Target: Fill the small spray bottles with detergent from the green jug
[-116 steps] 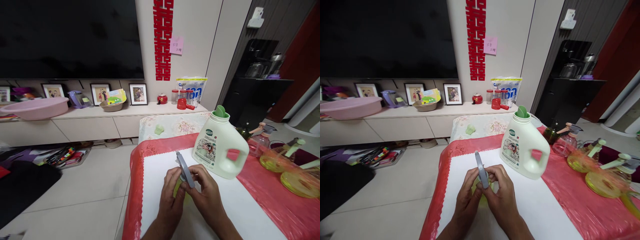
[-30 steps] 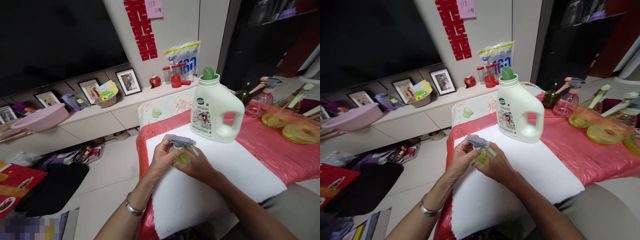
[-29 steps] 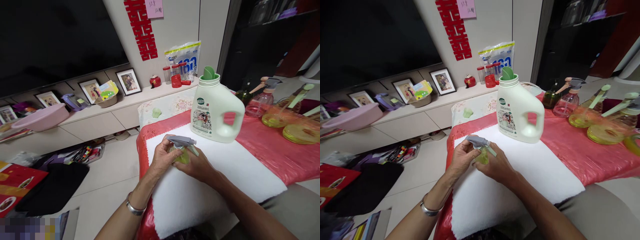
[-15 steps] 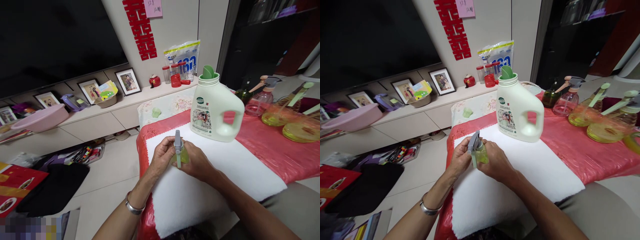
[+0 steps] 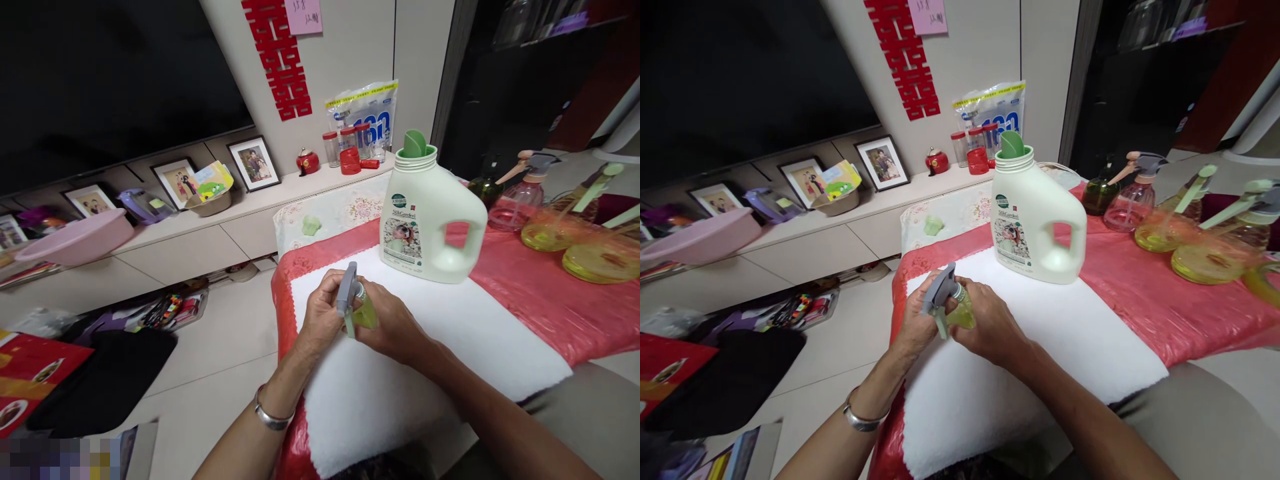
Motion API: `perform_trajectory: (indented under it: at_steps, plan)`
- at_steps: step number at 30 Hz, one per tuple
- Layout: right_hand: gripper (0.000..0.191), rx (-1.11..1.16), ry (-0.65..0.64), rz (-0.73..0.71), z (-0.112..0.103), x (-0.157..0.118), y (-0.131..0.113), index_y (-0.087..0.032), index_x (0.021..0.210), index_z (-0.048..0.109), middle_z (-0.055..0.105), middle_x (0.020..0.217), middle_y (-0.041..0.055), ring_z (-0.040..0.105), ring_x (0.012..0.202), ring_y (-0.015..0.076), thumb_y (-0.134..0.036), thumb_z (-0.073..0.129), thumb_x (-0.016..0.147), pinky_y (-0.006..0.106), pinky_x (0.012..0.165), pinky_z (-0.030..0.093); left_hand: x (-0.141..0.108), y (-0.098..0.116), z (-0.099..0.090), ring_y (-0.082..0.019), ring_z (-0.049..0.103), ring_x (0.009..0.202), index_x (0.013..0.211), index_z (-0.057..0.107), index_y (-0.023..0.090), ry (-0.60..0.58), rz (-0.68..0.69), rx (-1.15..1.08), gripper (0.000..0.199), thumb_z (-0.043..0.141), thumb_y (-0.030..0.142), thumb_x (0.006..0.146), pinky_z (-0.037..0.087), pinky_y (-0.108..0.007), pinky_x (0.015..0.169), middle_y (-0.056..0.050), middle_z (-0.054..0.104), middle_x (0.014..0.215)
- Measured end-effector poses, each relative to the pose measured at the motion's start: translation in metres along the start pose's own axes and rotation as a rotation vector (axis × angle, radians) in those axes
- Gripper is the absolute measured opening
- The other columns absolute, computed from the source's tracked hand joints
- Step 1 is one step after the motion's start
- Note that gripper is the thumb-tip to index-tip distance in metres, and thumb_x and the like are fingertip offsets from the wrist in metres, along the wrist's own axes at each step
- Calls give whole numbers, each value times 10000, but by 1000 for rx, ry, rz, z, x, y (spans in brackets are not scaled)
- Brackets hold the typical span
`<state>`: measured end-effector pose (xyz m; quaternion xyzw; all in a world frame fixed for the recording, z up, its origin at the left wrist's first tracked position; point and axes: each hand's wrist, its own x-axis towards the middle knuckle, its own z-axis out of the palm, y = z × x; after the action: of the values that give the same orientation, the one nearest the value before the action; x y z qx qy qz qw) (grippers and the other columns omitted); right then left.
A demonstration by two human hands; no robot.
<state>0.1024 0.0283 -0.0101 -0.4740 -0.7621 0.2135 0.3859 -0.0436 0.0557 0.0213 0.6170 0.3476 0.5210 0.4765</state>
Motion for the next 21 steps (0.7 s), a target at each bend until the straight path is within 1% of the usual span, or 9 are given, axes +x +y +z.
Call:
perform_trajectory:
  at_steps: [3,5,7,9,11,12,14,16,21]
  plan:
    - [611,16,17,-9,3,-2,2,-123,1352,456,522,1258,95,508,1170,233,-242,709,808,344,976,458,-2,-7,-4,-210,656,920,922,743,241,15,-12,4,191,770,240,733,539,-340,837,-26,682,991]
    - [703,30,17,-21,1,-2,4,-90,1402,410,487,1312,121,479,1217,250,-240,730,794,371,1022,437,-4,-12,-6,-199,658,853,934,736,245,18,-36,-29,173,756,288,767,540,-328,775,-18,688,944]
    - [737,52,-11,-44,-6,-2,5,-82,1415,414,463,1349,132,462,1240,260,-256,758,788,377,1041,426,-6,-16,-8,-179,642,782,960,725,246,13,-40,-54,195,753,326,784,532,-307,716,-9,683,890]
    - [665,85,-54,-68,-19,-1,4,-111,1388,473,500,1316,109,496,1195,245,-303,759,819,361,1011,442,-6,-16,-9,-162,619,738,991,708,243,17,-36,-42,243,773,336,775,518,-288,678,-6,679,863]
    - [499,126,-69,-85,-32,0,3,-150,1334,543,541,1262,75,531,1141,213,-358,686,904,333,975,456,-6,-14,-8,-149,598,712,1014,690,238,34,-31,-23,293,795,337,759,501,-273,658,-1,675,844]
    - [421,148,-54,-88,-38,1,1,-163,1314,565,553,1243,61,541,1123,192,-371,627,952,315,964,459,-5,-12,-8,-142,587,697,1008,685,235,44,-30,-8,304,806,337,749,489,-265,647,4,669,825]
    - [342,192,15,-85,-44,2,-2,-171,1295,585,556,1231,45,548,1109,152,-362,530,1016,274,951,463,-4,-8,-7,-131,568,684,974,683,230,57,-18,21,305,828,334,726,468,-252,642,14,655,801]
    - [305,229,99,-83,-44,2,-5,-167,1263,608,565,1196,36,555,1075,121,-337,510,1030,233,917,470,-3,-6,-7,-124,557,687,943,687,227,49,-8,32,287,834,339,723,457,-244,653,17,646,800]
    - [205,261,256,-105,-30,3,-6,-148,1132,674,582,1065,28,562,982,95,-270,602,983,195,863,445,1,-12,-11,-144,578,708,900,703,217,-18,-4,-30,293,837,399,714,474,-269,678,-8,661,835]
